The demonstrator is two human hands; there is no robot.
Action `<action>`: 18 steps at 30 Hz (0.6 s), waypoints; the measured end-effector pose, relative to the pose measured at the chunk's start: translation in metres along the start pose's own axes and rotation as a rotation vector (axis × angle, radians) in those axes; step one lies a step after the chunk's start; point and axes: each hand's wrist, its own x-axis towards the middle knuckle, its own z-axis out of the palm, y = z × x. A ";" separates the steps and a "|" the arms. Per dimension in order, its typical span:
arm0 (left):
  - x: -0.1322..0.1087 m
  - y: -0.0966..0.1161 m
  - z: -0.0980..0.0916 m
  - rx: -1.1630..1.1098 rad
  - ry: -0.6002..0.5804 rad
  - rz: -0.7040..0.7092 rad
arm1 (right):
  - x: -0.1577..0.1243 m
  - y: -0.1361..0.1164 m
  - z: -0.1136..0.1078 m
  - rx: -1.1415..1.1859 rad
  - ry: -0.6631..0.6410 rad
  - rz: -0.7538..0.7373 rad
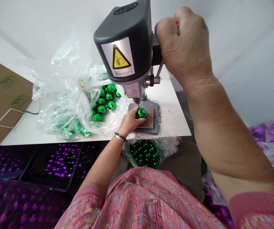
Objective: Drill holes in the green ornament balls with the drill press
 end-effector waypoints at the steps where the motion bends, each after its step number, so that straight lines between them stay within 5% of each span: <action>1: 0.000 0.000 0.001 -0.010 -0.008 -0.006 | -0.001 0.000 0.000 -0.003 0.004 -0.001; 5: 0.001 -0.005 0.004 -0.099 -0.023 -0.045 | -0.015 0.006 -0.002 0.033 0.027 -0.070; 10: 0.003 -0.014 0.010 -0.157 0.006 -0.041 | -0.054 0.027 -0.005 0.106 0.089 -0.359; 18: 0.002 -0.014 0.009 -0.132 0.008 0.007 | -0.095 0.069 0.008 -0.135 0.089 -0.526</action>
